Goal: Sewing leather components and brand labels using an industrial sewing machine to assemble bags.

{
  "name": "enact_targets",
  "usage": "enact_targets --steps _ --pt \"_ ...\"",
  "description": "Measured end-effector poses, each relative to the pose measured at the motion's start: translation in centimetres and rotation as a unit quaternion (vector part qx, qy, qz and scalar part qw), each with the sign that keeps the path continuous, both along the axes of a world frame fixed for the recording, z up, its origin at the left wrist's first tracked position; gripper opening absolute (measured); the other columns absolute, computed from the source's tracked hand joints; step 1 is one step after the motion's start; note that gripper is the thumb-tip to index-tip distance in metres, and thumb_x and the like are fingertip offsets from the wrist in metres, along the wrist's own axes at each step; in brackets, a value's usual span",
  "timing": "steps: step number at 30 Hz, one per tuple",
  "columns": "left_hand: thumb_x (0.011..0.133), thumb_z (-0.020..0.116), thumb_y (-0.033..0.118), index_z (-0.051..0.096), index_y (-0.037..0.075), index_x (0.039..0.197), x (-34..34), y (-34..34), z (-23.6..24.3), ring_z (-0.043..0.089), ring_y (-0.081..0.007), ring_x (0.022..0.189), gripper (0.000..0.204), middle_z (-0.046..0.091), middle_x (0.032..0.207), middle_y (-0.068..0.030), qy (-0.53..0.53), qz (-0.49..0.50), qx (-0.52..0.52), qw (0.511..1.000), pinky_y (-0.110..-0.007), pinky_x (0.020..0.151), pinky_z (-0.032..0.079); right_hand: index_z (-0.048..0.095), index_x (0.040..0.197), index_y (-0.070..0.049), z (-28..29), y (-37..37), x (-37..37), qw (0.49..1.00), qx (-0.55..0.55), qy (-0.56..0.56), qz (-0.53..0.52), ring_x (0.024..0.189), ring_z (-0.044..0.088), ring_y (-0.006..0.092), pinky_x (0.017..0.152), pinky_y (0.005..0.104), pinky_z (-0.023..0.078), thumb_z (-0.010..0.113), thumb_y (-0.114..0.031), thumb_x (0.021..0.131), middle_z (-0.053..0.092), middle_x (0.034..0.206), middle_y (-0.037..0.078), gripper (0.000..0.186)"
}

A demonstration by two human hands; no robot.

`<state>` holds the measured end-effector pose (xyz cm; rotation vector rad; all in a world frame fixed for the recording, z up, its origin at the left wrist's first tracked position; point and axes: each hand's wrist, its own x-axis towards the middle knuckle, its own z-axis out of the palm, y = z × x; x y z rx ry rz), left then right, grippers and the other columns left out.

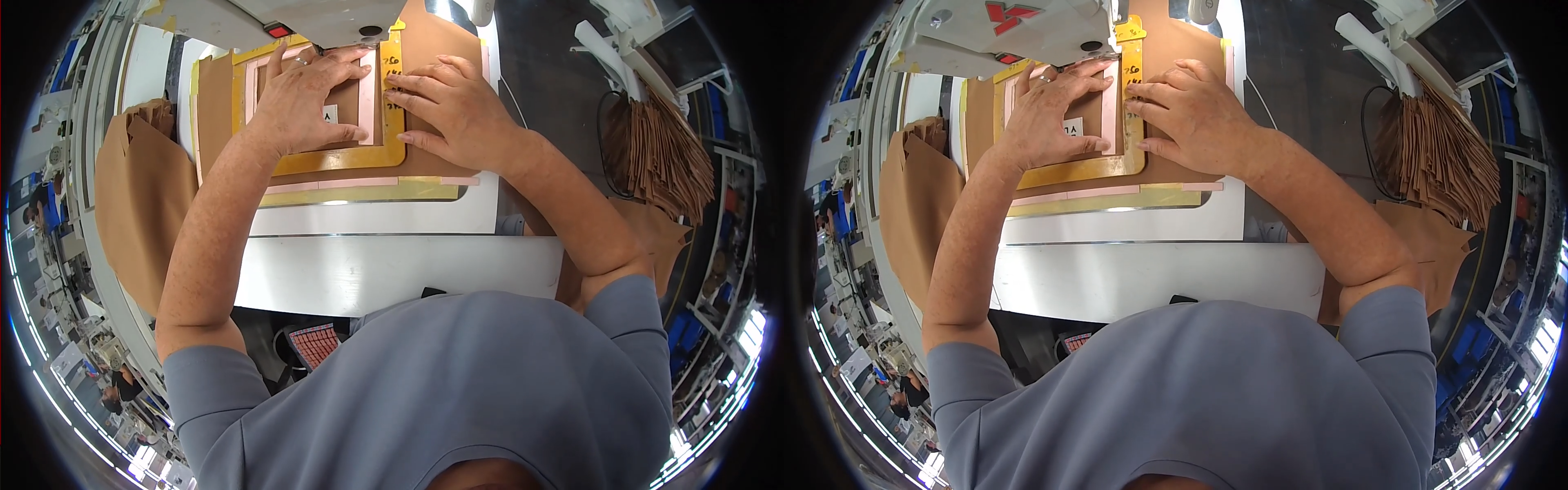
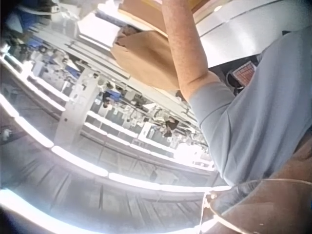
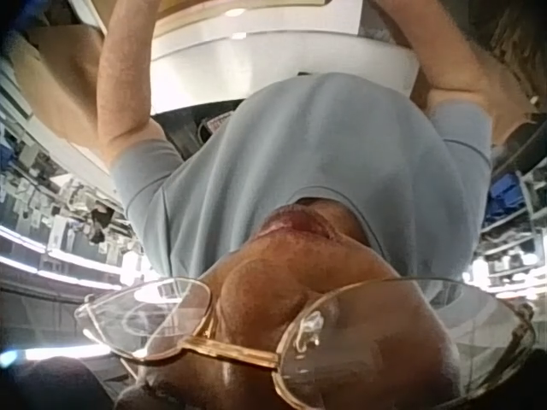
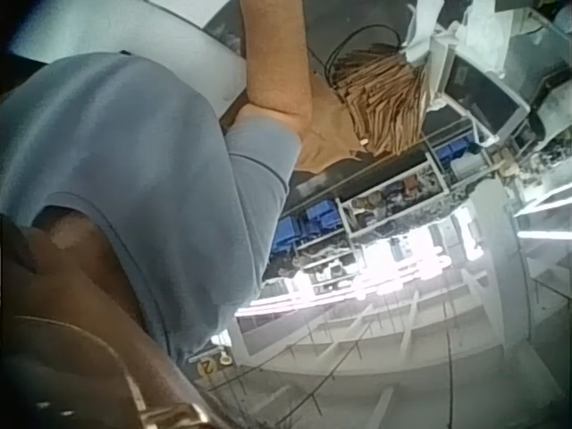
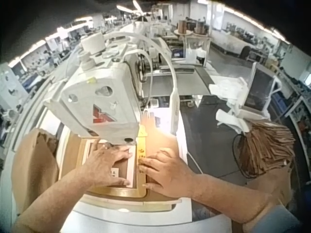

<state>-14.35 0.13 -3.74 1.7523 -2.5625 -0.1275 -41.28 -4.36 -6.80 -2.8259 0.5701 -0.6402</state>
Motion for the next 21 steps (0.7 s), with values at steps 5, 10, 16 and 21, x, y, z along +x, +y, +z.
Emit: enact_targets --steps 5,10,16,21 --pt "0.058 0.082 0.074 0.062 0.027 0.143 -0.3 -0.7 0.5 0.051 -0.0231 0.137 0.099 0.058 0.149 0.0091 -0.016 0.030 0.040 0.999 -0.056 0.128 0.012 0.073 0.119 -0.017 0.6 1.2 0.5 1.000 -0.009 0.002 0.028 0.125 0.055 0.0209 0.117 0.0496 0.035 0.078 -0.040 0.086 0.065 0.125 0.000 0.041" --pt "0.061 0.080 0.077 0.062 0.028 0.142 -0.2 -1.4 0.4 0.053 -0.0234 0.134 0.097 0.062 0.145 0.0022 -0.037 0.034 0.041 0.998 -0.054 0.124 0.018 0.074 0.112 -0.020 0.3 1.5 1.1 0.997 -0.074 0.028 0.023 0.120 0.056 0.0184 0.118 0.0501 0.034 0.075 -0.047 0.086 0.063 0.117 -0.002 0.038" --pt "0.064 0.077 0.082 0.060 0.028 0.143 0.4 -2.3 0.2 0.054 -0.0280 0.133 0.097 0.065 0.134 -0.0119 -0.043 0.023 0.026 0.998 -0.053 0.116 0.028 0.072 0.122 -0.020 0.9 3.0 1.3 0.986 -0.116 0.117 -0.020 0.120 0.056 0.0224 0.119 0.0519 0.031 0.068 -0.051 0.093 0.062 0.121 0.000 0.043" --pt "0.062 0.076 0.085 0.062 0.021 0.141 1.7 -3.1 -1.3 0.055 -0.0321 0.130 0.103 0.066 0.129 -0.0165 -0.002 0.008 -0.011 1.000 -0.049 0.116 0.032 0.070 0.127 -0.020 1.0 2.2 1.5 0.986 -0.104 0.126 -0.015 0.122 0.056 0.0228 0.119 0.0522 0.031 0.066 -0.051 0.096 0.062 0.126 0.002 0.044"
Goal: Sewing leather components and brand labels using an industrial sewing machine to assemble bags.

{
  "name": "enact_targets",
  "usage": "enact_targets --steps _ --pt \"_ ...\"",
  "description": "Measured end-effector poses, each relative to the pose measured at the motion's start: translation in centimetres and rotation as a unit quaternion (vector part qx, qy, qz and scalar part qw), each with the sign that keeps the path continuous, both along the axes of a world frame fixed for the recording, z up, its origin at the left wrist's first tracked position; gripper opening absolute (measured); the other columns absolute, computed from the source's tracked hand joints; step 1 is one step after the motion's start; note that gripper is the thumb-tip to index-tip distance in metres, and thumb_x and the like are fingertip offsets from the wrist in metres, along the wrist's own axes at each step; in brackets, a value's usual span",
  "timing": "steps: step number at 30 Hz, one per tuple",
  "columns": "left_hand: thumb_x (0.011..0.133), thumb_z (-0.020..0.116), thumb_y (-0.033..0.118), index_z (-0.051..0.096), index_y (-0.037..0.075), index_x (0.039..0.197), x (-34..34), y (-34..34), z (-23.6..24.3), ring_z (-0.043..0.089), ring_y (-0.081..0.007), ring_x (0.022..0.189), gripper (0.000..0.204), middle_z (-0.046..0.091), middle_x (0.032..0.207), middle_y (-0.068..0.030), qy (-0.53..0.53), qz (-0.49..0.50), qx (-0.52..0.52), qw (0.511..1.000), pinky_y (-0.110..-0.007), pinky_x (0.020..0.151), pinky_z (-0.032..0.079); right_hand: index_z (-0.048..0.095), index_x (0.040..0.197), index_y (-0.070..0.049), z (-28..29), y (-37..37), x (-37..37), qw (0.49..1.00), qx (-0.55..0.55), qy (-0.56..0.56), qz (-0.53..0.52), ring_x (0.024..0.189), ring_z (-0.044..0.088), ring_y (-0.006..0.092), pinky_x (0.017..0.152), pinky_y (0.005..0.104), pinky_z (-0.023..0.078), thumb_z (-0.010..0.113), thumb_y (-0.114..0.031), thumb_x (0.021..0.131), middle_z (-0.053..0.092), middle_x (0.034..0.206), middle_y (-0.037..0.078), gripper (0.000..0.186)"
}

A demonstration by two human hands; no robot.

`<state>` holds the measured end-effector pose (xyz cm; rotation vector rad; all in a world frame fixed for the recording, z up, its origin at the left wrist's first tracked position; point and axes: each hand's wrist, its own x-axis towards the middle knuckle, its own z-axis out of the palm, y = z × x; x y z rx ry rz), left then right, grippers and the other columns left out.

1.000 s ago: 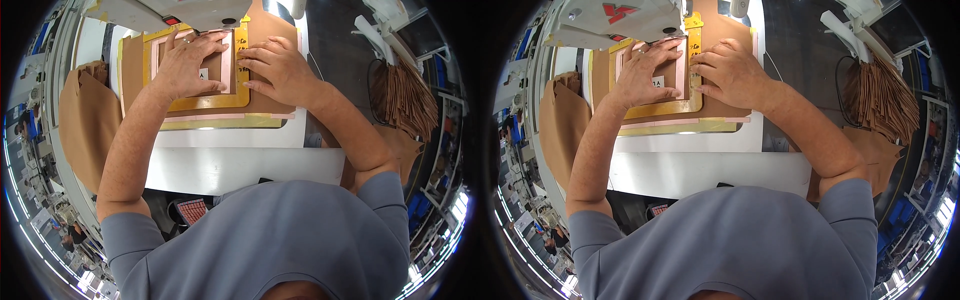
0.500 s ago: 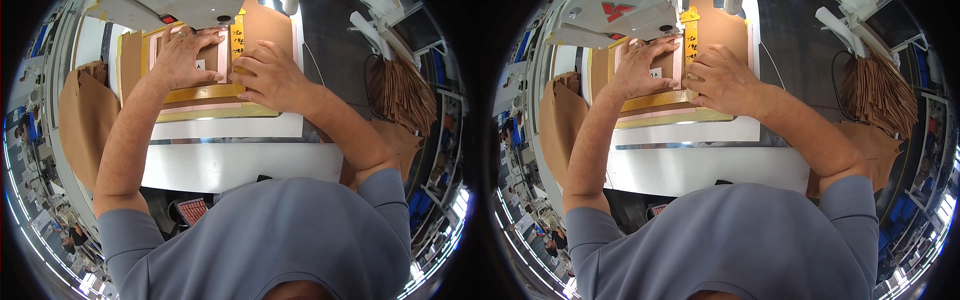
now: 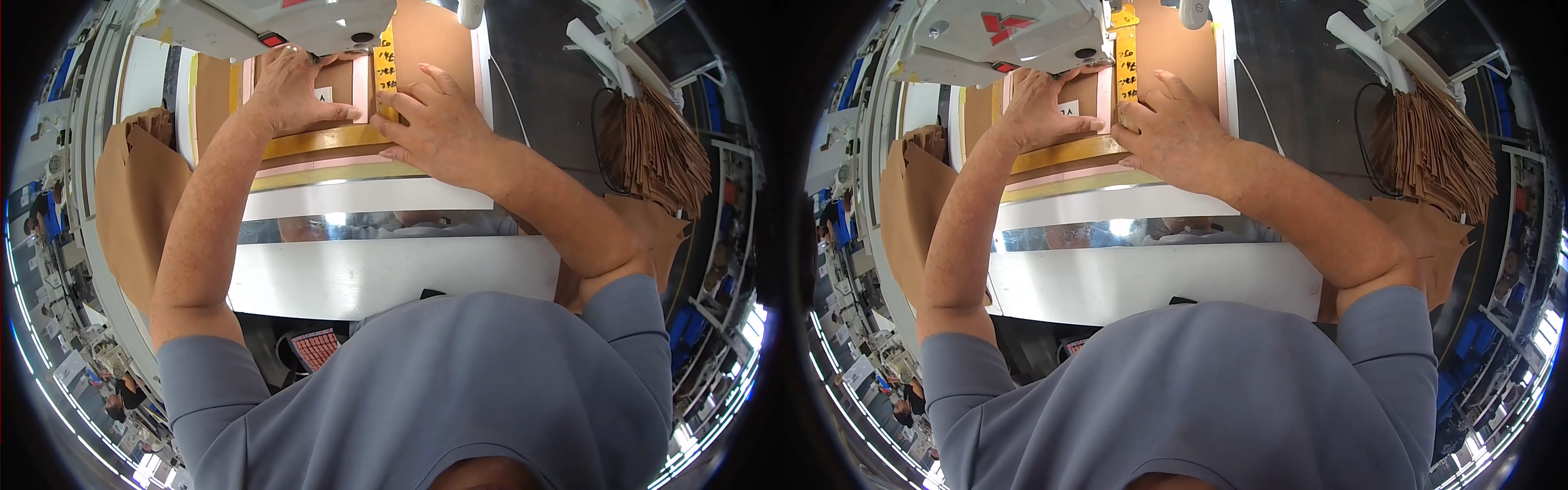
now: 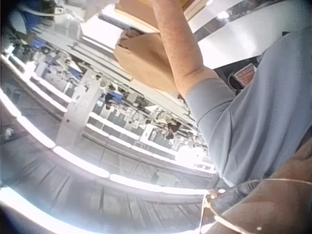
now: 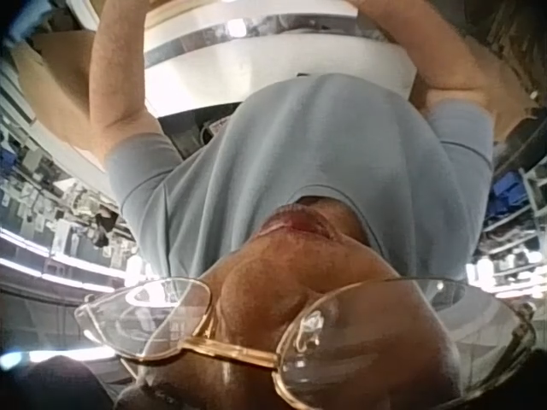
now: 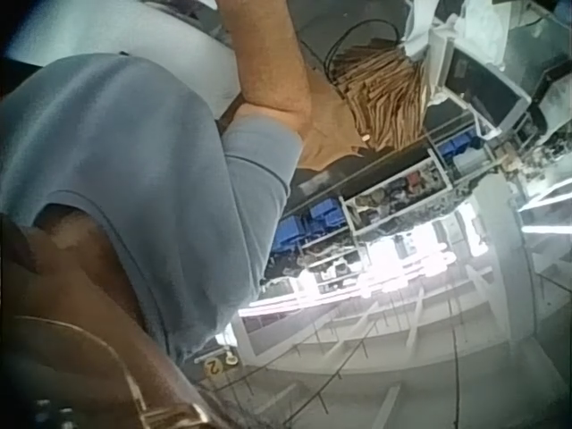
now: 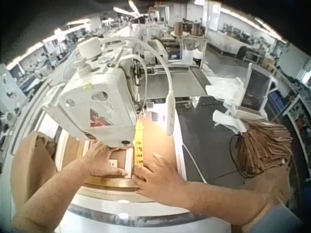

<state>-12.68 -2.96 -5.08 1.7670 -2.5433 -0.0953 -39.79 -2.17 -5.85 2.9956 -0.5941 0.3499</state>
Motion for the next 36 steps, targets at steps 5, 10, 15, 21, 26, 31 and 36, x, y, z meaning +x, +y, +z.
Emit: enact_targets --steps 5,10,15,21,26,31,36 --pt "0.059 0.079 0.084 0.066 0.009 0.133 0.3 -1.2 -0.2 0.061 -0.0327 0.122 0.107 0.071 0.116 -0.0163 0.000 0.002 0.004 1.000 -0.043 0.110 0.042 0.069 0.129 -0.018 -0.6 -0.4 -0.3 0.999 0.017 -0.030 -0.010 0.125 0.055 0.0221 0.120 0.0529 0.032 0.069 -0.050 0.094 0.062 0.135 0.003 0.047" --pt "0.059 0.083 0.079 0.068 0.005 0.128 1.1 -2.7 -0.7 0.070 -0.0328 0.105 0.102 0.073 0.109 -0.0166 0.059 0.005 0.049 0.997 -0.041 0.091 0.055 0.068 0.132 -0.014 -0.6 -0.9 -0.4 0.999 0.020 -0.042 -0.020 0.130 0.053 0.0239 0.121 0.0531 0.031 0.072 -0.050 0.092 0.062 0.140 0.005 0.054" --pt "0.060 0.084 0.078 0.068 0.006 0.127 1.0 -3.4 -0.4 0.072 -0.0315 0.104 0.100 0.075 0.110 -0.0169 0.089 0.033 0.096 0.991 -0.040 0.091 0.057 0.066 0.133 -0.010 -0.6 -1.3 -0.2 0.998 0.032 -0.038 -0.032 0.134 0.052 0.0244 0.121 0.0518 0.032 0.074 -0.047 0.090 0.062 0.142 0.007 0.057" --pt "0.059 0.085 0.078 0.068 0.008 0.130 1.2 -4.3 -0.2 0.071 -0.0317 0.110 0.102 0.075 0.112 -0.0175 0.123 0.052 0.152 0.979 -0.038 0.096 0.056 0.066 0.133 -0.007 -1.3 -2.1 -0.3 0.994 0.069 -0.082 -0.034 0.136 0.052 0.0254 0.121 0.0520 0.032 0.077 -0.043 0.089 0.061 0.144 0.008 0.058" --pt "0.062 0.087 0.073 0.070 0.009 0.128 1.8 -4.9 -1.3 0.072 -0.0301 0.104 0.094 0.076 0.111 -0.0165 0.147 0.064 0.161 0.974 -0.036 0.095 0.057 0.067 0.133 -0.010 -2.1 -2.8 -0.4 0.991 0.061 -0.109 -0.039 0.137 0.052 0.0238 0.120 0.0523 0.033 0.076 -0.043 0.090 0.062 0.143 0.006 0.055" --pt "0.073 0.092 0.053 0.074 0.008 0.120 0.9 -5.6 -0.3 0.071 -0.0236 0.097 0.067 0.076 0.108 -0.0080 0.198 0.127 0.277 0.932 -0.032 0.083 0.058 0.069 0.133 -0.016 -1.9 -3.7 -0.5 0.990 0.059 -0.119 -0.048 0.132 0.055 0.0214 0.116 0.0523 0.036 0.075 -0.043 0.091 0.063 0.137 0.004 0.051" --pt "0.077 0.090 0.050 0.074 0.009 0.116 0.3 -5.6 0.2 0.071 -0.0212 0.098 0.059 0.077 0.106 -0.0077 0.209 0.131 0.244 0.938 -0.032 0.083 0.058 0.070 0.134 -0.017 -2.3 -4.6 -0.3 0.991 0.037 -0.117 -0.050 0.130 0.056 0.0203 0.116 0.0527 0.036 0.074 -0.045 0.092 0.065 0.135 0.003 0.051"
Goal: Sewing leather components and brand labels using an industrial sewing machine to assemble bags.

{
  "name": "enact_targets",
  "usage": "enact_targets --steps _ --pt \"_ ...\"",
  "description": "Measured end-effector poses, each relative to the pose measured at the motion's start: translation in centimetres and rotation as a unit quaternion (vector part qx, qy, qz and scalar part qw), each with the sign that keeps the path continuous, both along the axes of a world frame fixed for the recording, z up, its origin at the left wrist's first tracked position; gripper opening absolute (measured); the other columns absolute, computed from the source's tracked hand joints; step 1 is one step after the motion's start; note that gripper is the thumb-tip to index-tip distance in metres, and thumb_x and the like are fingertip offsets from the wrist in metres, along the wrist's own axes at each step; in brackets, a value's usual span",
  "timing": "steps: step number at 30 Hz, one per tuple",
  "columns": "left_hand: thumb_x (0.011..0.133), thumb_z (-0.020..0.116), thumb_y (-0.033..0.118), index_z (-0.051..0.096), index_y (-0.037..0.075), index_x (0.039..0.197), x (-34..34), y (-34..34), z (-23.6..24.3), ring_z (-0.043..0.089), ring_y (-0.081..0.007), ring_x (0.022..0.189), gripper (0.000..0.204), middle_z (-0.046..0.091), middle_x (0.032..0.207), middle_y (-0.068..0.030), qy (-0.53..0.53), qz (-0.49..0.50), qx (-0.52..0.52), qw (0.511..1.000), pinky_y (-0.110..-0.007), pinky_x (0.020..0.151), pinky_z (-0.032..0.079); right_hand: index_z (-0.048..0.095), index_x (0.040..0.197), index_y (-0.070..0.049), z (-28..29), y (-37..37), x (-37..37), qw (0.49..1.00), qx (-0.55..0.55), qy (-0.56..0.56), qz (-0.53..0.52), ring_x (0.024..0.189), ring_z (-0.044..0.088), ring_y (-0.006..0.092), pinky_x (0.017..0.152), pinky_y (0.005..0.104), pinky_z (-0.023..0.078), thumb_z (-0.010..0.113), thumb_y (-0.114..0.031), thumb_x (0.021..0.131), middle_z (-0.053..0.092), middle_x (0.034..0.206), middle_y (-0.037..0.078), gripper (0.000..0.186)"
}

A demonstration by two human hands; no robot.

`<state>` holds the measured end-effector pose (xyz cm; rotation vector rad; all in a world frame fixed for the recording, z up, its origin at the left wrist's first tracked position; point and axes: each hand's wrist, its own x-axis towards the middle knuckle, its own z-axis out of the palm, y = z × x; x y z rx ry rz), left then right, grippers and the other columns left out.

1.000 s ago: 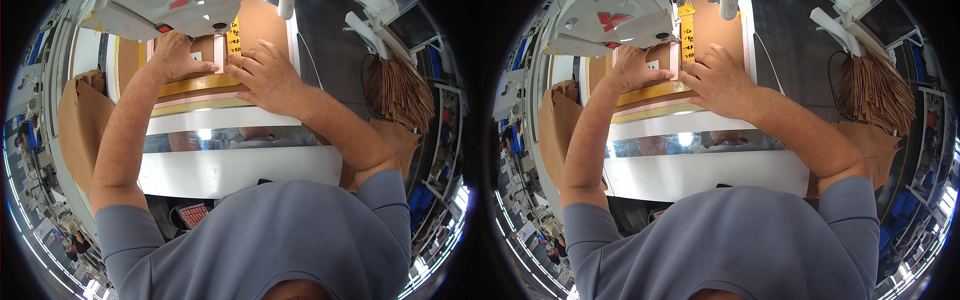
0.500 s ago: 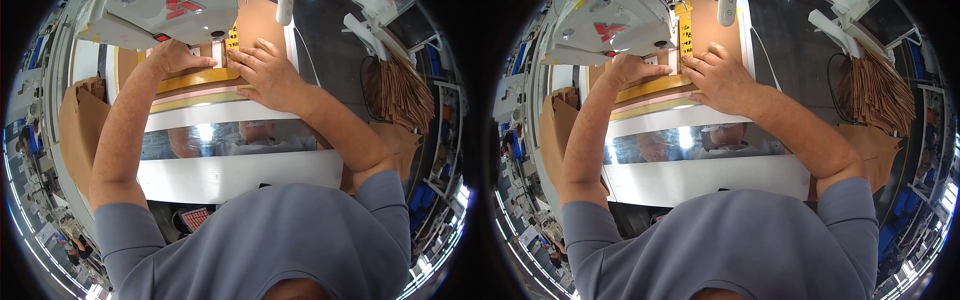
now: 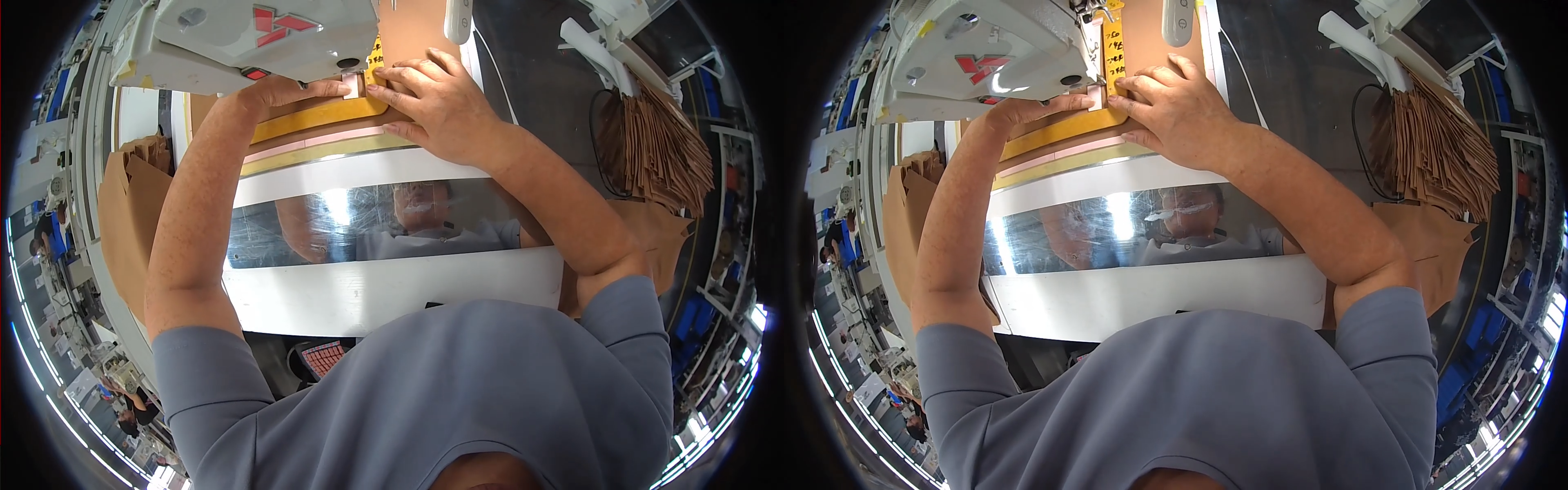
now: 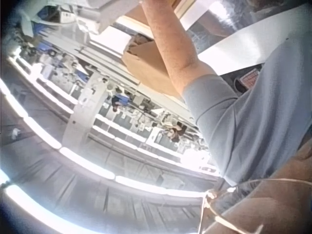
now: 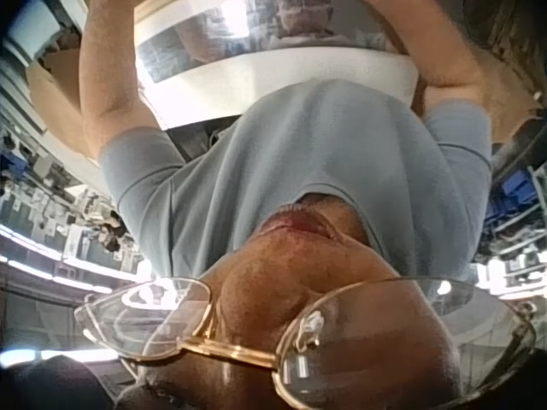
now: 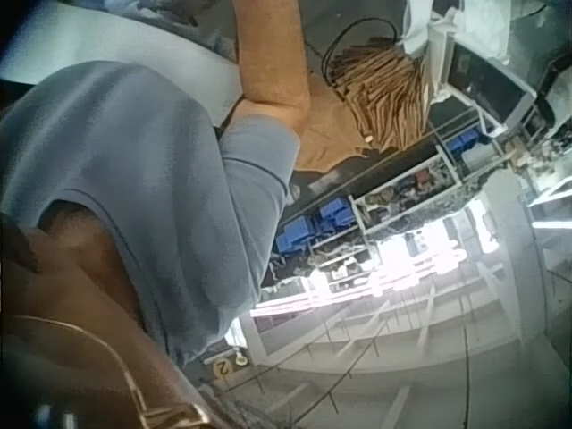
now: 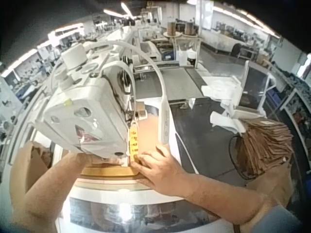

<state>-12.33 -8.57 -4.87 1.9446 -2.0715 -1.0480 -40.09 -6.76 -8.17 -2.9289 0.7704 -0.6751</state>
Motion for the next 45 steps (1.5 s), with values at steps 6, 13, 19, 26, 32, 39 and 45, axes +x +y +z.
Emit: enact_targets --steps 6,13,19,26,32,39,45 --pt "0.078 0.085 0.058 0.077 0.012 0.107 1.3 -0.5 -1.0 0.068 -0.0241 0.113 0.055 0.073 0.119 -0.0081 -0.049 -0.063 -0.040 0.996 -0.035 0.092 0.058 0.071 0.133 -0.015 0.0 -0.8 0.4 1.000 -0.018 0.001 -0.007 0.130 0.056 0.0205 0.116 0.0497 0.036 0.073 -0.043 0.092 0.066 0.135 0.004 0.050" --pt "0.078 0.085 0.055 0.076 0.012 0.107 3.0 -2.6 -3.0 0.067 -0.0249 0.113 0.053 0.073 0.120 -0.0083 -0.122 -0.101 -0.097 0.983 -0.036 0.093 0.057 0.068 0.137 -0.014 -0.5 -1.6 0.5 1.000 -0.014 -0.003 -0.026 0.133 0.055 0.0202 0.118 0.0470 0.035 0.072 -0.040 0.093 0.063 0.143 0.003 0.052" --pt "0.079 0.085 0.053 0.076 0.012 0.107 4.8 -2.2 -3.8 0.067 -0.0257 0.113 0.051 0.072 0.121 -0.0084 -0.181 -0.130 -0.149 0.963 -0.036 0.094 0.056 0.068 0.137 -0.017 -1.0 -2.6 0.6 0.998 -0.055 0.002 -0.034 0.131 0.055 0.0184 0.105 0.0433 0.041 0.069 -0.045 0.096 0.064 0.143 0.000 0.050" --pt "0.079 0.085 0.051 0.076 0.011 0.108 6.4 -2.1 -4.7 0.066 -0.0266 0.114 0.049 0.072 0.121 -0.0086 -0.249 -0.160 -0.207 0.932 -0.037 0.095 0.056 0.067 0.138 -0.017 -0.8 -2.7 -0.2 0.999 -0.031 -0.015 -0.022 0.130 0.056 0.0175 0.102 0.0416 0.042 0.070 -0.045 0.095 0.063 0.145 -0.002 0.052" --pt "0.080 0.084 0.049 0.076 0.011 0.108 7.3 -4.7 -6.6 0.066 -0.0273 0.114 0.048 0.072 0.122 -0.0087 -0.314 -0.172 -0.251 0.899 -0.037 0.096 0.055 0.067 0.139 -0.016 -1.1 -2.4 0.4 0.999 -0.024 -0.008 -0.025 0.132 0.054 0.0178 0.103 0.0407 0.041 0.069 -0.045 0.096 0.062 0.147 -0.001 0.052" --pt "0.081 0.084 0.047 0.076 0.011 0.108 7.3 -4.2 -7.4 0.066 -0.0282 0.115 0.046 0.071 0.123 -0.0088 -0.378 -0.193 -0.312 0.850 -0.038 0.097 0.054 0.066 0.140 -0.016 -0.6 -2.4 -0.6 1.000 -0.004 -0.012 -0.028 0.136 0.052 0.0182 0.109 0.0417 0.038 0.071 -0.044 0.095 0.062 0.146 0.000 0.053" --pt "0.081 0.084 0.045 0.076 0.011 0.109 7.7 -3.1 -7.6 0.065 -0.0289 0.115 0.045 0.071 0.124 -0.0090 -0.442 -0.202 -0.359 0.797 -0.038 0.097 0.054 0.063 0.143 -0.016 -0.6 -1.5 -0.2 1.000 -0.002 -0.001 -0.021 0.138 0.050 0.0190 0.116 0.0469 0.035 0.068 -0.045 0.097 0.059 0.149 -0.001 0.055"
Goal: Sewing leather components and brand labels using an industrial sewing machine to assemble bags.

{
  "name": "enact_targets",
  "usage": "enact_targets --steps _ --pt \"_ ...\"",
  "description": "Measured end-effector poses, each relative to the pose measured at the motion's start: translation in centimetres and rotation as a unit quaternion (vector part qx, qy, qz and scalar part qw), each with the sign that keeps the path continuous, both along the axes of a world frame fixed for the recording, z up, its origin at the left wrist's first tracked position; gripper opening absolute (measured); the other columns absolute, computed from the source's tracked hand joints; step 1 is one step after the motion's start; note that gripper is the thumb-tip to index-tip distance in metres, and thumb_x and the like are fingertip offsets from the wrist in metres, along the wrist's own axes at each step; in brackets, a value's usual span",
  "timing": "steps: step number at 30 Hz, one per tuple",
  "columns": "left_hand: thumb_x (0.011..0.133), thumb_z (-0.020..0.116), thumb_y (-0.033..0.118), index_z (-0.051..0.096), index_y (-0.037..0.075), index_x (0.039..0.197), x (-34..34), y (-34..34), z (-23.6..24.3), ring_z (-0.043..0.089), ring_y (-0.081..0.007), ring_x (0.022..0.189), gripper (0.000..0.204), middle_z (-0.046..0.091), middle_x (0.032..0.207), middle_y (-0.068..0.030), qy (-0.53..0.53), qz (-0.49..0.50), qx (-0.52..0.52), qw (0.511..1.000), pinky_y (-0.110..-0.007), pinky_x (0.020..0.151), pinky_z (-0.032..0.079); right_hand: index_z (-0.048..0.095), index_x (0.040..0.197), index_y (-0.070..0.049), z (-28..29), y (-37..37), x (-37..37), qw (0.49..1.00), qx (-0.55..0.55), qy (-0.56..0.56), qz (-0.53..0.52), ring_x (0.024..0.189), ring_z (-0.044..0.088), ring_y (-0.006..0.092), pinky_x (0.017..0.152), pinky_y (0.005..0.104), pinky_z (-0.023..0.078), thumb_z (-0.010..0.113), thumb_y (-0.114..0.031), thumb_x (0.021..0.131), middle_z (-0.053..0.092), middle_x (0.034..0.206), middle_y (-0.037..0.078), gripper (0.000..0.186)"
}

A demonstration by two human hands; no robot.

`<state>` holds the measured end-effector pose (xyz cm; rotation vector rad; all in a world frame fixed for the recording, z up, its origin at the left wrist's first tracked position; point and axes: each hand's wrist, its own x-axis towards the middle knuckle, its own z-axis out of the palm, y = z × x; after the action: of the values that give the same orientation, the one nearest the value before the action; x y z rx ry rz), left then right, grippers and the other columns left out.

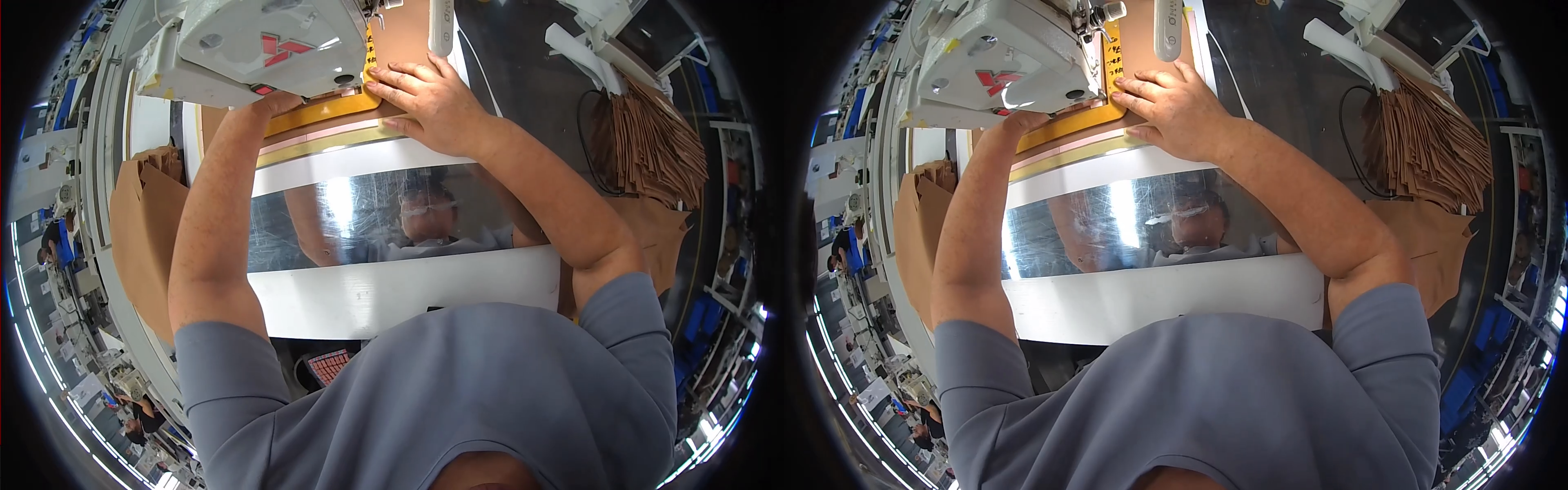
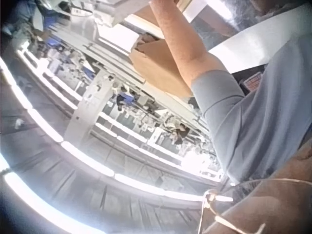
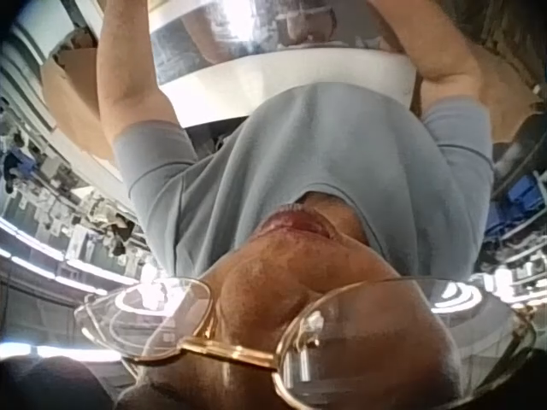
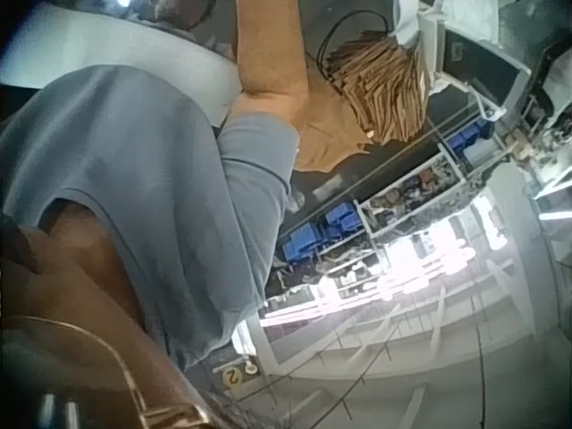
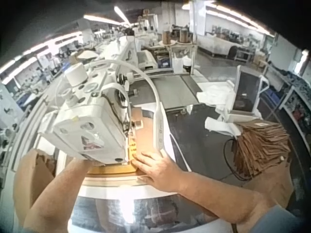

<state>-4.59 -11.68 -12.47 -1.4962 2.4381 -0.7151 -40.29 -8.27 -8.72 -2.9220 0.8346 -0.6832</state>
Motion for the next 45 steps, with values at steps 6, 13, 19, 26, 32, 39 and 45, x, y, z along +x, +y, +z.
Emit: enact_targets --steps 6,13,19,26,32,39,45 --pt "0.085 0.079 0.027 0.074 0.009 0.114 -3.6 7.8 3.9 0.063 -0.0328 0.116 0.034 0.071 0.124 -0.0095 0.516 0.109 -0.050 0.848 -0.044 0.106 0.046 0.045 0.156 -0.013 -0.1 1.8 -1.4 0.994 0.043 0.073 -0.073 0.150 0.039 0.0246 0.125 0.0577 0.023 0.061 -0.049 0.101 0.048 0.158 0.007 0.068" --pt "0.096 0.069 0.020 0.065 0.004 0.130 -8.5 26.6 4.1 0.050 -0.0382 0.137 0.038 0.060 0.144 -0.0167 0.400 0.218 -0.113 0.883 -0.049 0.112 0.039 0.052 0.146 -0.010 1.5 5.8 -6.8 0.994 0.094 0.025 -0.056 0.150 0.038 0.0263 0.126 0.0584 0.021 0.067 -0.038 0.098 0.051 0.153 0.010 0.057" --pt "0.105 0.056 0.033 0.053 0.005 0.145 -11.1 33.8 1.4 0.035 -0.0384 0.149 0.050 0.048 0.157 -0.0171 0.443 0.246 -0.106 0.855 -0.052 0.118 0.024 0.065 0.133 -0.009 2.9 7.9 -10.1 0.986 0.136 -0.012 -0.094 0.148 0.039 0.0260 0.125 0.0585 0.021 0.069 -0.032 0.097 0.053 0.151 0.010 0.043" --pt "0.108 0.046 0.040 0.050 0.003 0.148 -11.9 33.3 2.2 0.029 -0.0372 0.152 0.055 0.045 0.159 -0.0183 0.406 0.258 -0.082 0.873 -0.050 0.122 0.016 0.071 0.118 -0.008 3.3 6.4 -11.7 0.976 0.136 -0.066 -0.154 0.123 0.059 0.0264 0.108 0.0474 0.040 0.072 -0.026 0.094 0.065 0.125 0.008 0.030" --pt "0.108 0.047 0.039 0.050 0.002 0.147 -11.7 32.8 1.5 0.029 -0.0378 0.152 0.054 0.045 0.159 -0.0184 0.477 0.214 -0.088 0.848 -0.049 0.122 0.018 0.071 0.097 -0.008 3.5 -0.4 -9.1 0.963 0.105 -0.097 -0.228 0.083 0.068 0.0280 0.083 0.0446 0.048 0.076 -0.029 0.091 0.069 0.090 0.006 0.023" --pt "0.108 0.048 0.035 0.050 0.001 0.146 -11.6 32.7 1.4 0.030 -0.0383 0.152 0.051 0.044 0.159 -0.0190 0.454 0.217 -0.084 0.860 -0.050 0.123 0.020 0.070 0.096 -0.010 5.3 -4.2 -3.7 0.955 0.024 0.086 -0.282 0.085 0.071 0.0278 0.079 0.0452 0.052 0.076 -0.042 0.087 0.071 0.089 0.008 0.034" --pt "0.108 0.047 0.035 0.054 0.004 0.144 -11.5 31.9 0.9 0.032 -0.0377 0.152 0.047 0.047 0.157 -0.0165 0.493 0.206 -0.140 0.834 -0.049 0.122 0.020 0.068 0.103 -0.011 3.3 -5.3 -6.6 0.948 0.044 -0.036 -0.312 0.092 0.070 0.0300 0.082 0.0483 0.052 0.074 -0.039 0.088 0.071 0.094 0.009 0.033"
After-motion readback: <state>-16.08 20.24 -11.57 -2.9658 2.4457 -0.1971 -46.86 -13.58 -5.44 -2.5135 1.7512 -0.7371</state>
